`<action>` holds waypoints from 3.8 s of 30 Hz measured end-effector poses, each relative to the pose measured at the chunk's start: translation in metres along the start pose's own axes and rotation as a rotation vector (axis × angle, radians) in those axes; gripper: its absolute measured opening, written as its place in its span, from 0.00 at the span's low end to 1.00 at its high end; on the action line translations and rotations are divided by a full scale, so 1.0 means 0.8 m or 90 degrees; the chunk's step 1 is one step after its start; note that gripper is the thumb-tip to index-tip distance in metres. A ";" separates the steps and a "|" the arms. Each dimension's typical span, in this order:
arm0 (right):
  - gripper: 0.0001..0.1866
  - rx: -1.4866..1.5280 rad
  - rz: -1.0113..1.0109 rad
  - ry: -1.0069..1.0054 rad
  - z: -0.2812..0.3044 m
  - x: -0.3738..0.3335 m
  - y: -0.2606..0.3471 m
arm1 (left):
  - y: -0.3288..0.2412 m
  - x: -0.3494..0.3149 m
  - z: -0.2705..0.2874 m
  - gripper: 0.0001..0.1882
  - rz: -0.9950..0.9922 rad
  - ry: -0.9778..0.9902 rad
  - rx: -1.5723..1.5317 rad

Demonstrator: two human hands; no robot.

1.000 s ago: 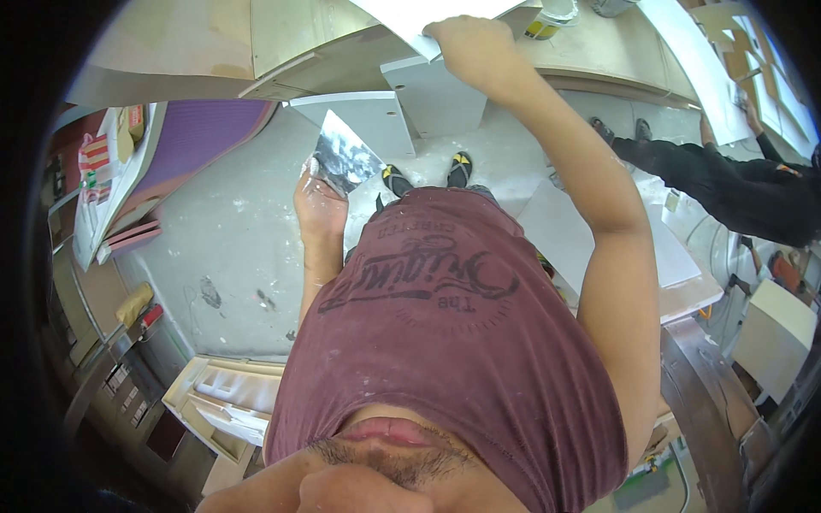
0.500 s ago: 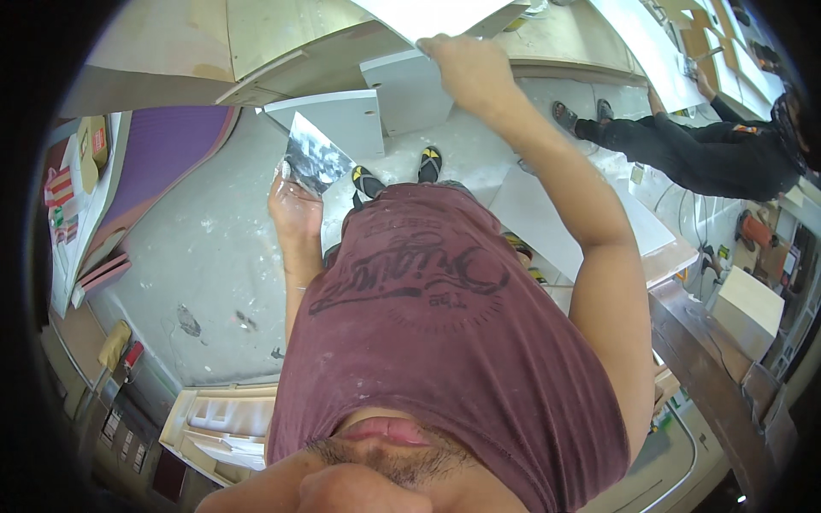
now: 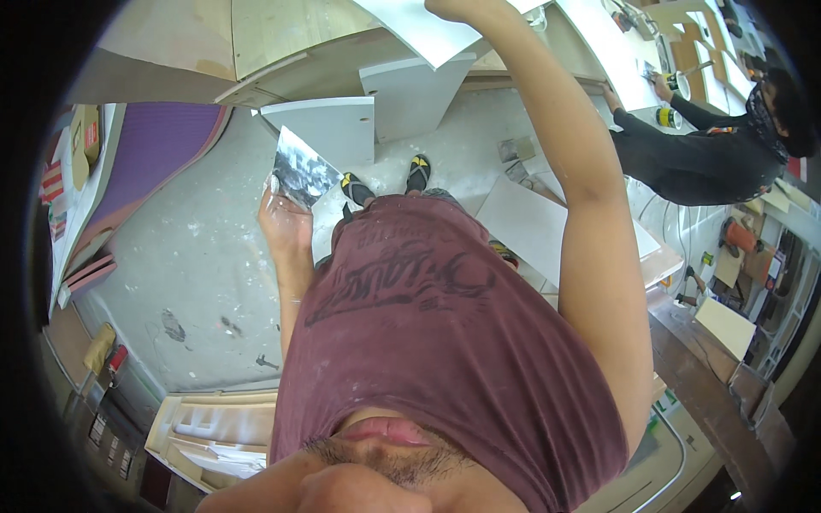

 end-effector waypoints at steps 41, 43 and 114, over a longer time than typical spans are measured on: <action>0.21 0.345 -0.008 -0.116 -0.024 -0.202 0.120 | 0.005 0.003 -0.048 0.12 0.021 0.030 0.103; 0.20 0.520 -0.058 -0.156 -0.029 -0.211 0.129 | 0.018 0.010 -0.066 0.12 0.033 0.062 0.107; 0.15 0.055 -0.155 -0.076 0.017 -0.081 -0.147 | 0.056 0.110 -0.099 0.23 0.185 0.262 0.063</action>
Point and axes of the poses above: each hand's wrist, its own x-axis towards the middle knuckle, its own z-axis out of the back of the hand, y = z × x, the point moved 3 cm from there along x, towards the middle knuckle, and after that the axes turned 12 degrees about z, right-handed, at the moved point
